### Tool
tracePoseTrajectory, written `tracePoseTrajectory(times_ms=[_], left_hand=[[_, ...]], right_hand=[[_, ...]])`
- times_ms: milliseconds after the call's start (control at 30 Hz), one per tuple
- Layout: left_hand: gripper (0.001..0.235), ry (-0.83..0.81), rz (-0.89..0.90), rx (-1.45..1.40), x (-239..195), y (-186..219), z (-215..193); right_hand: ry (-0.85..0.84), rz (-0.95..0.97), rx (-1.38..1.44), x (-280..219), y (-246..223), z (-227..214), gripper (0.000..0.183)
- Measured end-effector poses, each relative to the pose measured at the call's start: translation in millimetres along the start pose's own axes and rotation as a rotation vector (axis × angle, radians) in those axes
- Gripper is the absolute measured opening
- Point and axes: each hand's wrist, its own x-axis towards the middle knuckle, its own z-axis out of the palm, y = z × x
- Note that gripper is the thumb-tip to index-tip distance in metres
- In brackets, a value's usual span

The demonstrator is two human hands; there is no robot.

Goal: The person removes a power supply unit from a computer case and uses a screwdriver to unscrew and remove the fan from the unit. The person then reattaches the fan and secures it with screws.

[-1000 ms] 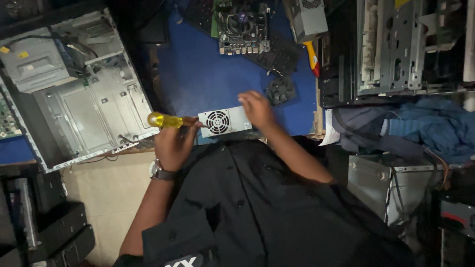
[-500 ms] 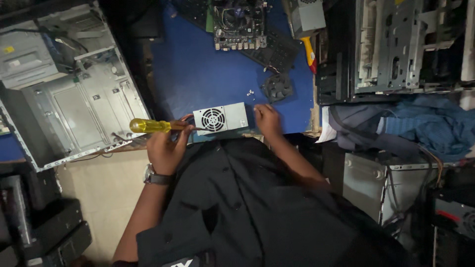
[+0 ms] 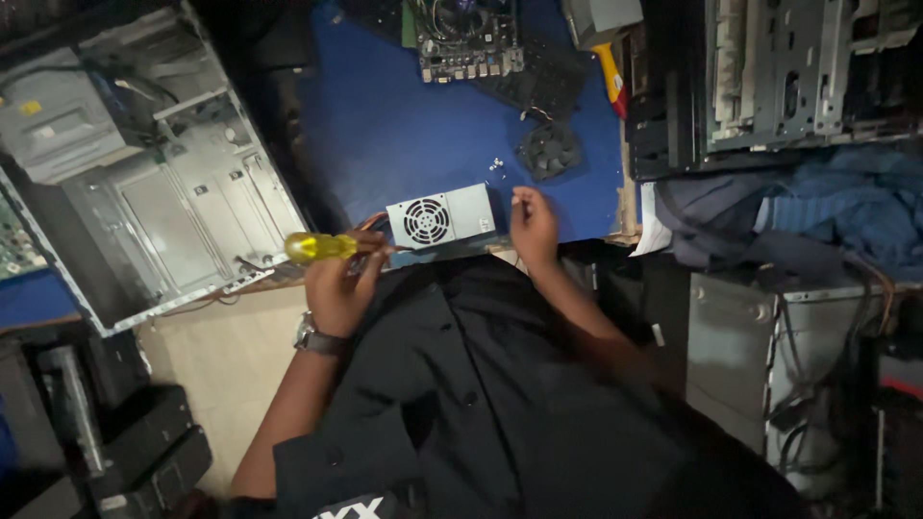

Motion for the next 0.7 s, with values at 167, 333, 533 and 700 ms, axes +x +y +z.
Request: tracePoseTrajectory(times_ms=[167, 333, 533, 700], left_hand=[[0.015, -0.078, 0.267, 0.004, 23.2, 5.0, -1.4], [0.022, -0.262, 0.385, -0.079, 41.6, 13.9, -2.2], [0.02, -0.405, 0.384, -0.098, 53.0, 14.0, 3.3], [0.026, -0.486, 0.438, -0.17, 56.0, 12.2, 18.7]], right_hand=[[-0.357, -0.059, 0.293, -3.1, -141.9, -26.3, 0.025], [-0.516, -0.494, 0.174, -13.9, -276.2, -50.9, 0.05], [-0.391, -0.607, -0.06, -21.2, -314.3, -43.6, 0.04], [-0.373, -0.464, -0.069, -28.7, -297.5, -52.9, 0.036]])
